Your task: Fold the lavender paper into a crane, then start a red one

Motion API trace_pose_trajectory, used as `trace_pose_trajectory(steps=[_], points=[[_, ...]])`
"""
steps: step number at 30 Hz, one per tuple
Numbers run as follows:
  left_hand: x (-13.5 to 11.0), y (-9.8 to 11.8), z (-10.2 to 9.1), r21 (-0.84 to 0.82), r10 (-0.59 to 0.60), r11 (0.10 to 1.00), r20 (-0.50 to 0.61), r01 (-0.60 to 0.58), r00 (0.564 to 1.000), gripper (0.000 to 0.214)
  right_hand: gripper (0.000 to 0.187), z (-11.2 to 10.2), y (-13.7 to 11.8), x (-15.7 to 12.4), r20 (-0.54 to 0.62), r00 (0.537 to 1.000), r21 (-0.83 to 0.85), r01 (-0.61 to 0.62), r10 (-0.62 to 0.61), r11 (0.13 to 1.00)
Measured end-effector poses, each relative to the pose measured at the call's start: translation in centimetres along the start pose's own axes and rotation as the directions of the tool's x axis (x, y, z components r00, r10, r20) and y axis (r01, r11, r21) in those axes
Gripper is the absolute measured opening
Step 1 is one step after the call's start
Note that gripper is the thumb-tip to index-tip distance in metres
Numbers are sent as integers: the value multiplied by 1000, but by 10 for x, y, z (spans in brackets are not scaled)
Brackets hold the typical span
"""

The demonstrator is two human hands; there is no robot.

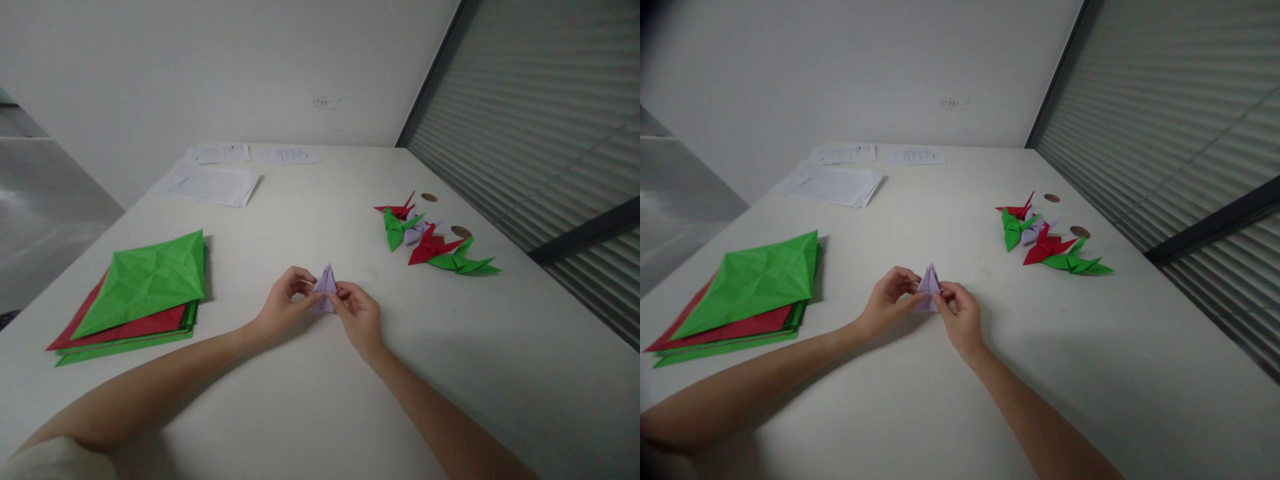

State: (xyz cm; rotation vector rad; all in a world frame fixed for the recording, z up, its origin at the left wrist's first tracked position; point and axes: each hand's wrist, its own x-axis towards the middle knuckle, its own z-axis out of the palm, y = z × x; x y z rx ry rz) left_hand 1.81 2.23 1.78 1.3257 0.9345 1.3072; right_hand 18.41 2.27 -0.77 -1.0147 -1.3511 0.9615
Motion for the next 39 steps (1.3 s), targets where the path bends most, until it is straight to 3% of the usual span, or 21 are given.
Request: trace_pose_trajectory(steps=[4,8,14,19,26,30,35,39], points=[[2,2,-3,55,50,997,51,-53,997,21,16,-1,-1,-4,50,980,-129,197,-192,972],[3,6,-6,54,153,986,72,-157,986,16,11,-1,-8,-6,126,947,-211,315,-294,925],[2,7,-6,160,254,953,46,-258,966,10,15,0,-11,-6,143,930,-176,361,-339,916],[-1,7,-5,180,201,964,-12,-196,980,13,17,2,-13,-7,158,930,-97,350,-333,932],[-3,11,-4,228,136,961,108,-158,985,14,7,4,-17,-8,139,951,-16,282,-277,959],[-3,10,-2,172,66,981,102,-83,993,19,3,4,-21,-6,94,973,17,208,-209,978],[0,8,0,36,-37,999,67,34,997,27,10,5,-24,-4,63,998,114,-7,0,993],[2,10,0,-69,-86,993,96,93,992,30,23,6,-23,-1,50,986,234,-164,157,958]])
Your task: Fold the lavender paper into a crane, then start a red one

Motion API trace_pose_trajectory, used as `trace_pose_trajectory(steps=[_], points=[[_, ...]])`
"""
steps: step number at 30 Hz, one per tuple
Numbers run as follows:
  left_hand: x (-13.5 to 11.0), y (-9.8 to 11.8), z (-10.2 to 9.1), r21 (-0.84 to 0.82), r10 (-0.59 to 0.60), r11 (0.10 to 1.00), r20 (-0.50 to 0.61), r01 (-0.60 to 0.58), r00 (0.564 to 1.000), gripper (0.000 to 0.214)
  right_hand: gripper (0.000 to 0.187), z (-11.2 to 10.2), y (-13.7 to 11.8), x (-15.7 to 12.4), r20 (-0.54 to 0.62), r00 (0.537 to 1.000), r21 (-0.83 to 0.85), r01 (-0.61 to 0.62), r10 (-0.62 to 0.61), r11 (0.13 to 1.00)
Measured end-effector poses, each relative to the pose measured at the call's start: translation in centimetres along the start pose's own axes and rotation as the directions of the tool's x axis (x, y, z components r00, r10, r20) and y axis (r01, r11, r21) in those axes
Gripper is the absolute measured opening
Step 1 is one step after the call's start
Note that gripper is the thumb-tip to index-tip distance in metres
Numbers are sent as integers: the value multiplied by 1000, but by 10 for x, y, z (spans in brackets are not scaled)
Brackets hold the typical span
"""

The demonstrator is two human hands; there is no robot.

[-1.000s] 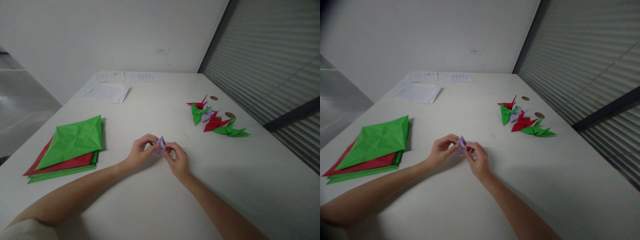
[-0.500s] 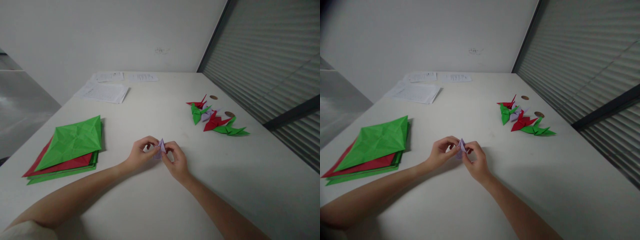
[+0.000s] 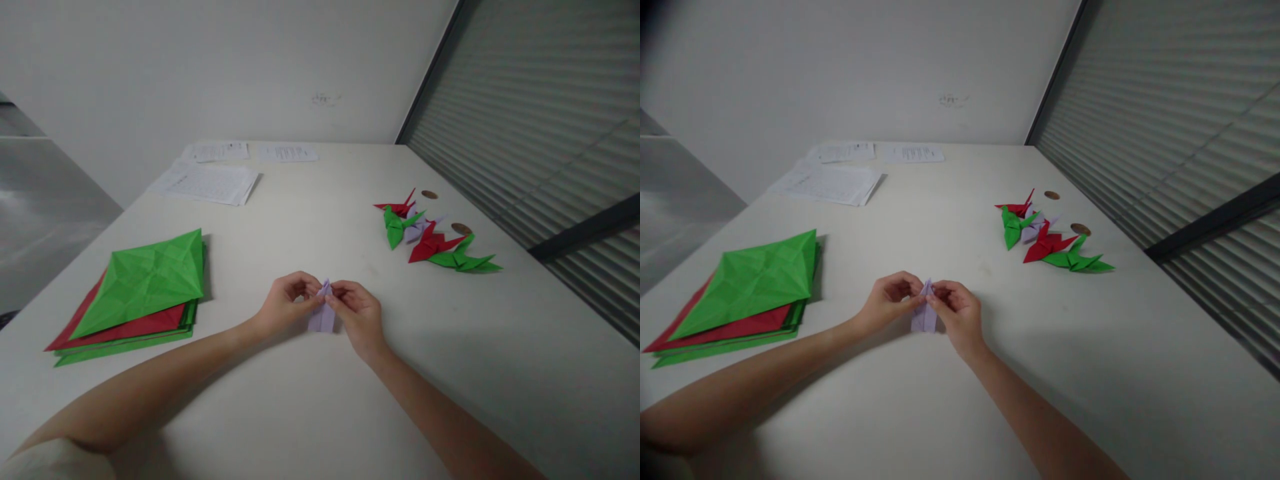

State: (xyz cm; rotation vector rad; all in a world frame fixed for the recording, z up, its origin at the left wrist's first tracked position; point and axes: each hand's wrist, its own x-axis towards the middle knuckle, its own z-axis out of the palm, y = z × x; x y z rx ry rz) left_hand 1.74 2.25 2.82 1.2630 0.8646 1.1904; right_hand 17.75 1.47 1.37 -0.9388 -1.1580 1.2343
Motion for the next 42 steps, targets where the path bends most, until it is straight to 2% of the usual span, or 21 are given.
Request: trace_pose_trajectory(steps=[5,9,16,23,27,31,36,42], points=[[1,2,1,-145,-85,986,-15,82,996,33,32,0,3,3,4,998,92,-63,63,994],[0,1,2,-142,-113,984,-63,103,992,29,31,-1,4,4,7,995,91,-100,99,991],[-1,4,3,-123,-159,981,-76,149,984,26,25,-1,5,4,25,989,31,-145,144,989],[0,6,2,-66,-158,986,-92,153,983,28,25,1,5,4,30,987,31,-160,159,987],[1,4,2,-41,-115,993,-100,111,988,27,24,1,4,4,41,988,25,-149,147,989],[3,4,2,-71,-75,995,-101,68,992,37,25,0,5,4,47,989,27,-140,138,990],[3,1,1,-97,-122,989,-72,114,990,35,28,-1,8,5,36,990,11,-137,136,991],[3,-1,0,-138,-114,985,-68,104,991,38,25,-1,9,5,36,987,24,-159,158,987]])
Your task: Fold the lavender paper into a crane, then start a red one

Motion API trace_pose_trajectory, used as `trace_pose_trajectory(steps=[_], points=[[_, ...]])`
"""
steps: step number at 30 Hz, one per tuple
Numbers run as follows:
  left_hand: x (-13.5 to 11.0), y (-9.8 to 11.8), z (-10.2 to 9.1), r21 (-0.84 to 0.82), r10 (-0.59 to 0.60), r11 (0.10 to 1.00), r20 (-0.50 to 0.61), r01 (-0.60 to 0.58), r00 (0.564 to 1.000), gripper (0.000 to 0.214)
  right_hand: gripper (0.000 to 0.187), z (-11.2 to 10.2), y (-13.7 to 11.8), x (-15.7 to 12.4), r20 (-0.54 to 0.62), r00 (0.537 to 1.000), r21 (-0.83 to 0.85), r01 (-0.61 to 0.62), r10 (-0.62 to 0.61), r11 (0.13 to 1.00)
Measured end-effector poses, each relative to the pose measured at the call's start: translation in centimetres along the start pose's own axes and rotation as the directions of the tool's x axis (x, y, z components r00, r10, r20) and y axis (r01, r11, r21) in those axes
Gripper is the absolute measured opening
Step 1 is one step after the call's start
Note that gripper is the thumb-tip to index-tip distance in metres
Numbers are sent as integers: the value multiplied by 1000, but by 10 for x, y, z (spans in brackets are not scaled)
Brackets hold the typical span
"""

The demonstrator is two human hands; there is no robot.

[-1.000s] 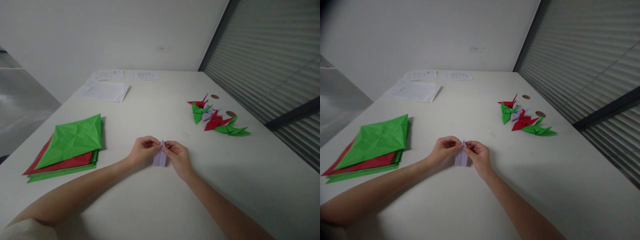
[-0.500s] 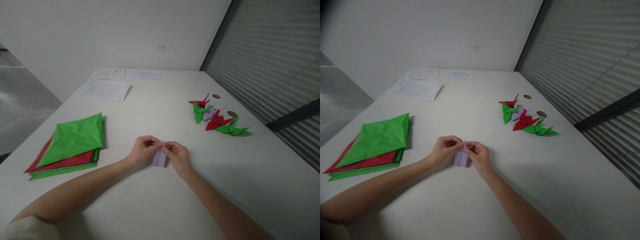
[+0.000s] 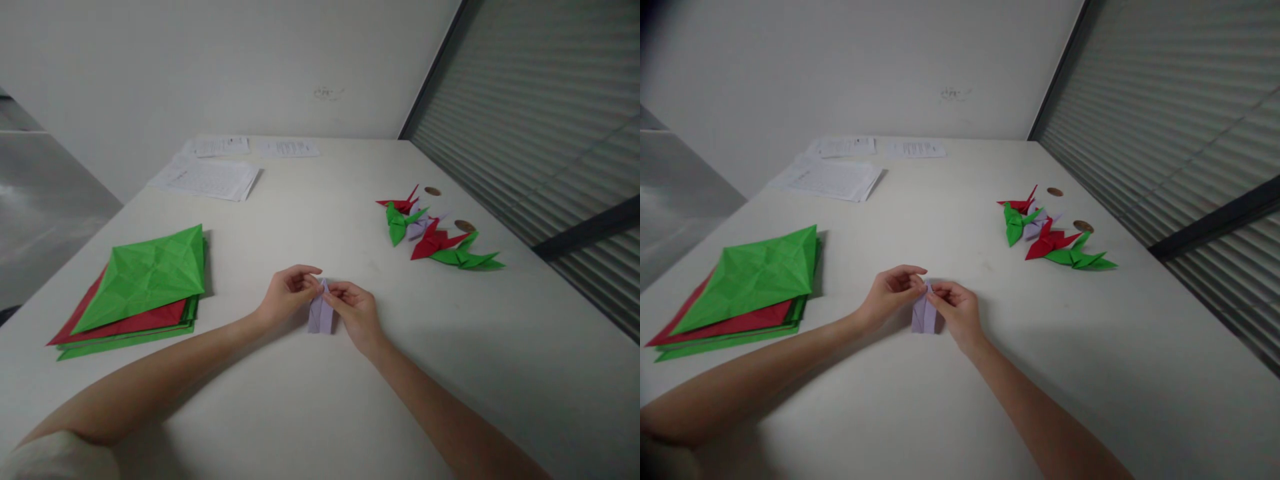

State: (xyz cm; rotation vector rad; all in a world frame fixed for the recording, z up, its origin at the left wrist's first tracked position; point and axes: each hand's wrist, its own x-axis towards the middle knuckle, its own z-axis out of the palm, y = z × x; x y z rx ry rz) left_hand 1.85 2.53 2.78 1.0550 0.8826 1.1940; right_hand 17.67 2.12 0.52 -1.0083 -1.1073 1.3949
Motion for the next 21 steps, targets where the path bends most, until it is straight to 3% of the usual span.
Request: trace_pose_trajectory(steps=[7,13,21], points=[[1,-4,-1,38,-175,984,128,172,976,52,26,-5,2,7,-128,992,69,3,6,998],[0,-3,-4,149,-228,966,104,212,968,32,29,-8,4,7,-127,992,37,7,-2,999],[1,-3,-3,204,-249,954,120,221,961,35,32,-8,4,5,-103,993,-87,48,-57,995]])
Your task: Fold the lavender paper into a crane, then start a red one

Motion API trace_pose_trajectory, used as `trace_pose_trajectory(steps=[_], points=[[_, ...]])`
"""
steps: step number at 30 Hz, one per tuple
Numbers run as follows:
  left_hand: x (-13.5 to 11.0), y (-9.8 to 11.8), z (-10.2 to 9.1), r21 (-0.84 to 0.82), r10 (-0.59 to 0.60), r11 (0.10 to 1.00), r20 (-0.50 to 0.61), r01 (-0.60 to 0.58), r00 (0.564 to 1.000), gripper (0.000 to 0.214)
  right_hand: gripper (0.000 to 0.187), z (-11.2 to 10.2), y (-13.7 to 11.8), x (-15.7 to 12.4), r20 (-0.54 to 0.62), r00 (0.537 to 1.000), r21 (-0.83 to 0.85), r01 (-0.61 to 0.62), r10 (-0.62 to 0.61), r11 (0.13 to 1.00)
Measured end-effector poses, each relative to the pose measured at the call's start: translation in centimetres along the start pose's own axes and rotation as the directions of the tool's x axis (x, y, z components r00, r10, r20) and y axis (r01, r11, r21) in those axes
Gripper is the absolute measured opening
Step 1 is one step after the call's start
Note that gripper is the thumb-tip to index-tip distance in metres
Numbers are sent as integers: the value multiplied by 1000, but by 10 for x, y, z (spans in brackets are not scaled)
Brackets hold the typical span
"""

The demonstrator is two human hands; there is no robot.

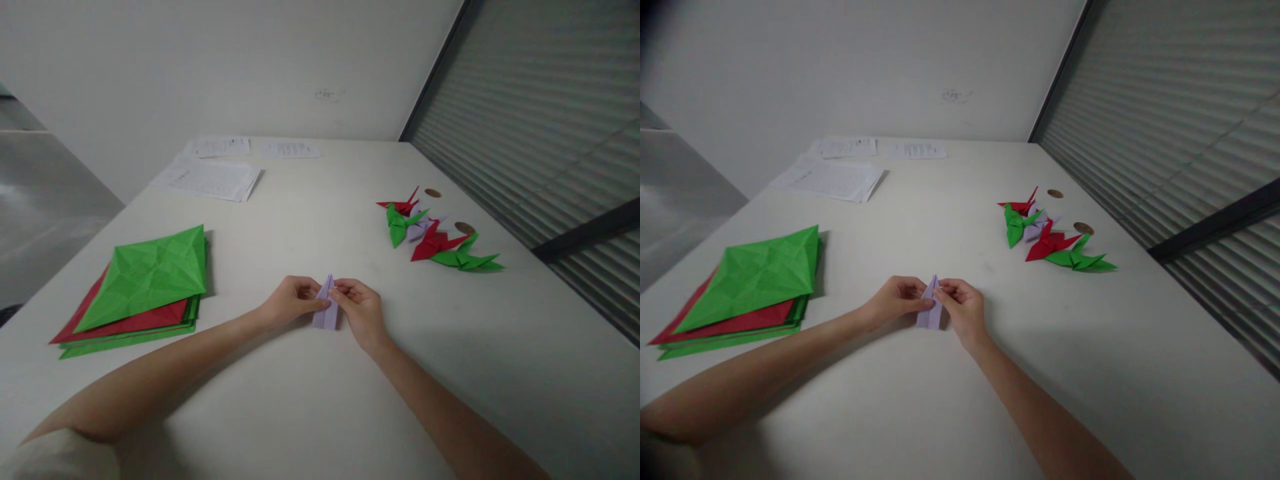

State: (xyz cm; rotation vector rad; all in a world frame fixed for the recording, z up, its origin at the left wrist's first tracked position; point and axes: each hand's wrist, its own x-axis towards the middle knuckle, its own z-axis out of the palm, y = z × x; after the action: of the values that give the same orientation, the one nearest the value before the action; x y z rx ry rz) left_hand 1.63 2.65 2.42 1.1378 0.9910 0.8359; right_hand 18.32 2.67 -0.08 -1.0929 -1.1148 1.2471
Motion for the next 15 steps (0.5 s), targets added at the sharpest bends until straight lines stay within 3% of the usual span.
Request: trace_pose_trajectory(steps=[4,10,15], points=[[1,-1,-2,-7,23,1000,-61,-23,998,36,31,2,-5,-2,17,1000,16,-1,1,1000],[1,6,-5,-44,120,990,-203,-131,972,35,43,5,-12,-4,177,980,79,-111,96,991],[4,6,-5,-55,140,987,-194,-153,971,35,41,4,-7,-1,140,980,58,-147,138,987]])
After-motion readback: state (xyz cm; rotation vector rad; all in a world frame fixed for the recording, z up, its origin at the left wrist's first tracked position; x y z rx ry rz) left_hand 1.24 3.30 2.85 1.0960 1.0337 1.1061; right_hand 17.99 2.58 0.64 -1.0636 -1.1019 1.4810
